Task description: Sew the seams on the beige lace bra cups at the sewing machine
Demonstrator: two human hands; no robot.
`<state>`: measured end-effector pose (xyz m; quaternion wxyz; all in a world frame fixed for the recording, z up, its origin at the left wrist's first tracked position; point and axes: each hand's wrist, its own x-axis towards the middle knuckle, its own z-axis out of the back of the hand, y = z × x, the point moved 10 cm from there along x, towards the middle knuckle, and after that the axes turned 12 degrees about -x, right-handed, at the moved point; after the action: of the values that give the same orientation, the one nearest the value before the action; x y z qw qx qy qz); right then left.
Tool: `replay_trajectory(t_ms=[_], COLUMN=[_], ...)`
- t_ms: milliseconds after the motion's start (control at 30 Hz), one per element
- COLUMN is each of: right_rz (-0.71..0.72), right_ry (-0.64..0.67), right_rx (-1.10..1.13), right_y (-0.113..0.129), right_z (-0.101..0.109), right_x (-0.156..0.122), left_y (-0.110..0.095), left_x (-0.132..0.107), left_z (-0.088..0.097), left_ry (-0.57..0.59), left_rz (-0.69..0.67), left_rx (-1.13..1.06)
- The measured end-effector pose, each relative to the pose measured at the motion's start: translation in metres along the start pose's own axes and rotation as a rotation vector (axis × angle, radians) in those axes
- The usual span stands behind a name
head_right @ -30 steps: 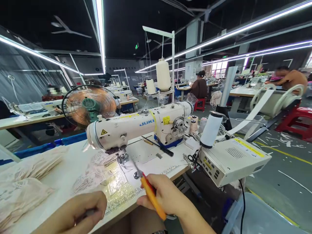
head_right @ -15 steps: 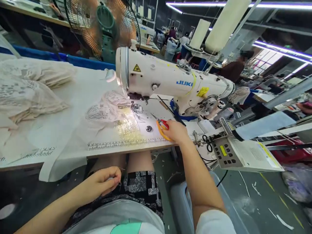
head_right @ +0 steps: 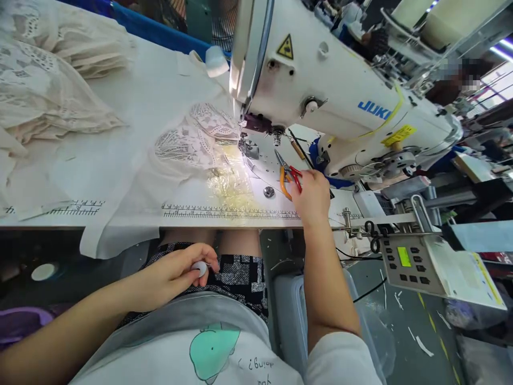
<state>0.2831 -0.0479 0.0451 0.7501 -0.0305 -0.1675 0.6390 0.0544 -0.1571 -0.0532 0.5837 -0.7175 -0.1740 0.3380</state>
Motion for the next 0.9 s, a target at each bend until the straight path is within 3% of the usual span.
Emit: replay_trajectory(t_ms=[67,100,167,200,300,433,567,633,733,833,900], right_rz=[-0.004,0.129,0.424,0.498,0.465,0.436,0.412,0.376,0.225,0.198,0.300], right_ry=[-0.243,-0.215,0.025,0.118,0.261,0.184,0.121,0.147,0.342,0.534,0.529], right_rx=[0.431,0.653,0.958,1.028,1.104,1.154,1.211,1.398,1.942,2.331,2.342], right_y=[0.008,0.028,0.080,0.098,0.118,0.110,0.090,0.077,0.057,0.044,0.034], right_z=[0.033,0.038,0.037,0.035,0.016,0.005,0.008,0.010,-0.003,-0.014,-0.015], right_x=[-0.043,-0.064,-0.105,-0.122,-0.141,-0.134,-0.127,-0.127,-0.135,-0.154,-0.164], left_y=[-0.006,-0.010,-0.019,-0.022,-0.025,-0.031,-0.065,-0.079,-0.092,-0.117,-0.141], left_x=[0.003,0.005,0.009,0.012,0.021,0.034,0.046,0.055,0.076,0.109,0.129], left_z=[-0.005,-0.007,-0.013,-0.017,-0.028,-0.035,-0.034,-0.029,-0.014,0.013,0.024], left_ry=[0.025,0.030,0.047,0.065,0.146,0.208,0.236,0.290,0.348,0.176,-0.028], left_rz=[-0.045,-0.077,-0.158,-0.197,-0.234,-0.218,-0.216,-0.117,0.075,0.046,-0.064], left_rx=[0.160,0.243,0.415,0.495,0.657,0.723,0.594,0.437,0.295,0.641,0.949])
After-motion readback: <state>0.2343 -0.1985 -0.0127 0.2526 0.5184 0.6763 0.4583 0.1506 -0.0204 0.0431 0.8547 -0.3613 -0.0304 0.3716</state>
